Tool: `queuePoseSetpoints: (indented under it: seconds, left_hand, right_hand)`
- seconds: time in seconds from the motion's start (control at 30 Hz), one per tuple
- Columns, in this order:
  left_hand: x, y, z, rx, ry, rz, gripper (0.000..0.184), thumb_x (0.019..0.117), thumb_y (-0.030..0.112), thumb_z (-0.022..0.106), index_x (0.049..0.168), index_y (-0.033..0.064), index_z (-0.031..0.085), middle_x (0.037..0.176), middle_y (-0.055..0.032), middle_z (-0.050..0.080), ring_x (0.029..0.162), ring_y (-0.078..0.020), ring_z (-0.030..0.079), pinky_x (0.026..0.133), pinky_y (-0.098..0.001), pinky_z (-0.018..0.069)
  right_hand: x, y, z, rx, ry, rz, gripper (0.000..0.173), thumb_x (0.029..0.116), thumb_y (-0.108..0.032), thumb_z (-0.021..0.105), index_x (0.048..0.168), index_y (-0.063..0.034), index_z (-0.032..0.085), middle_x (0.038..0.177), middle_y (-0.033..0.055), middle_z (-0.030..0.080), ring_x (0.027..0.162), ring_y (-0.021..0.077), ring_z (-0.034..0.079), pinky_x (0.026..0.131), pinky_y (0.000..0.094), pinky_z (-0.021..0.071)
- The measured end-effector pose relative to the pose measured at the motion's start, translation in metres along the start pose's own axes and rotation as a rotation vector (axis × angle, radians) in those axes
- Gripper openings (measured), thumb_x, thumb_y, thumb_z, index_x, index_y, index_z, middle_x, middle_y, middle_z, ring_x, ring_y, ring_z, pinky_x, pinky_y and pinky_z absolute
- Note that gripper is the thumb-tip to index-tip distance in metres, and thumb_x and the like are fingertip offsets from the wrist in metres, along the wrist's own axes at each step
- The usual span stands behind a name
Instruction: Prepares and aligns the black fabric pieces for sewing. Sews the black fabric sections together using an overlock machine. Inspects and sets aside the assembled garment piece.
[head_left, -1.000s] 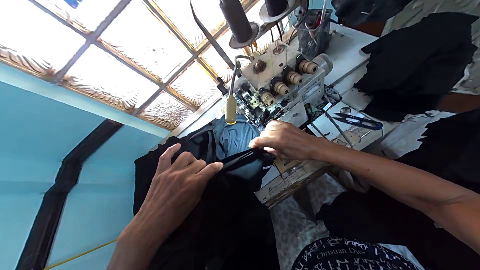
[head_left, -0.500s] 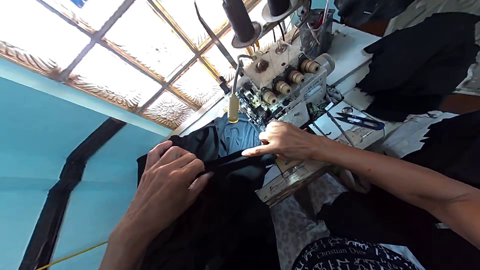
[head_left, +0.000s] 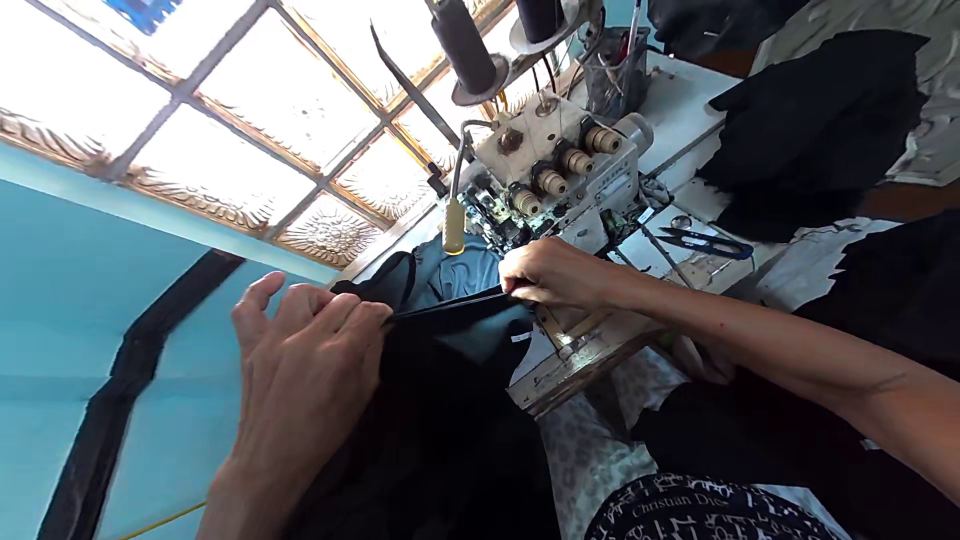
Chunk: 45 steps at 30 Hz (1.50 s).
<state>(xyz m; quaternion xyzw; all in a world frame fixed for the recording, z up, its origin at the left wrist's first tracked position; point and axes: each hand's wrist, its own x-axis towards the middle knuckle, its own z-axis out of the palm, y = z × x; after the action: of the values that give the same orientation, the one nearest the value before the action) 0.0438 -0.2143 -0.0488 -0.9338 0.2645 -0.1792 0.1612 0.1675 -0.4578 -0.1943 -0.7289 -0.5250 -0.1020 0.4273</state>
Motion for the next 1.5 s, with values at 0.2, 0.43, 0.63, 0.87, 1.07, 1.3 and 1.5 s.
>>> queuePoseSetpoints:
  seconds: [0.2,0.43,0.63,0.87,1.07,1.3,1.5]
  left_hand:
    - [-0.001,-0.017,0.004,-0.187,-0.035,-0.008,0.042,0.1030,0.029,0.044,0.094,0.0004,0.073,0.090,-0.0153,0.069,0.100,-0.0398,0.063,0.103,-0.0645,0.0339]
    - [0.014,-0.009,0.010,-0.385,-0.036,-0.002,0.036,0.1026,0.025,0.046,0.091,0.0010,0.070,0.083,-0.0078,0.065,0.090,-0.0250,0.062,0.096,-0.0516,0.0406]
    - [0.029,0.011,0.007,-0.368,0.052,0.032,0.033,0.1021,0.021,0.048,0.092,0.0001,0.071,0.087,-0.0116,0.067,0.097,-0.0301,0.063,0.107,-0.0567,0.0344]
    - [0.032,0.019,0.011,-0.336,0.106,0.019,0.031,0.1014,0.019,0.050,0.092,-0.0021,0.071,0.085,-0.0148,0.067,0.095,-0.0345,0.064,0.109,-0.0599,0.0323]
    - [0.032,0.050,0.014,-0.414,0.192,-0.012,0.030,0.1006,0.019,0.052,0.093,-0.0031,0.070,0.086,-0.0146,0.067,0.094,-0.0300,0.064,0.110,-0.0564,0.0336]
    - [0.014,0.158,0.054,-0.701,0.282,-0.092,0.021,0.0969,0.017,0.059,0.081,0.0081,0.069,0.071,-0.0040,0.064,0.079,-0.0174,0.064,0.109,-0.0408,0.0380]
    - [0.009,0.185,0.070,-0.688,0.276,-0.133,0.019,0.0928,0.014,0.060,0.076,0.0080,0.068,0.065,-0.0029,0.059,0.073,-0.0187,0.061,0.106,-0.0400,0.0383]
  right_hand:
    - [-0.004,0.009,-0.001,0.087,0.078,-0.036,0.004,0.0893,0.003,0.067,0.094,0.0031,0.069,0.082,0.0145,0.069,0.076,0.0260,0.069,0.071,0.0421,0.0550]
    - [-0.016,0.001,-0.015,0.007,-0.005,-0.038,0.019,0.0868,0.004,0.072,0.106,0.0012,0.069,0.087,0.0116,0.075,0.081,0.0262,0.073,0.088,0.0476,0.0543]
    - [-0.031,-0.002,-0.005,-0.123,0.048,-0.059,0.010,0.0866,0.002,0.072,0.095,-0.0036,0.073,0.078,0.0081,0.071,0.079,0.0245,0.071,0.112,0.0571,0.0375]
    - [-0.044,-0.006,0.017,-0.166,0.292,0.061,0.013,0.0845,-0.002,0.072,0.094,-0.0086,0.078,0.080,0.0038,0.072,0.084,0.0237,0.068,0.113,0.0600,0.0326]
    - [-0.027,0.001,0.039,-0.307,0.479,0.104,0.016,0.0857,0.001,0.066,0.092,-0.0072,0.078,0.077,0.0067,0.072,0.081,0.0275,0.069,0.109,0.0615,0.0363]
    - [-0.043,-0.005,0.060,-0.172,0.660,0.183,0.018,0.0902,-0.002,0.062,0.093,-0.0076,0.079,0.100,0.0102,0.074,0.119,0.0374,0.060,0.109,0.0542,0.0377]
    - [-0.062,-0.006,0.076,-0.117,0.810,0.162,0.013,0.0881,0.000,0.065,0.088,-0.0066,0.077,0.101,0.0148,0.069,0.122,0.0373,0.056,0.107,0.0472,0.0408]
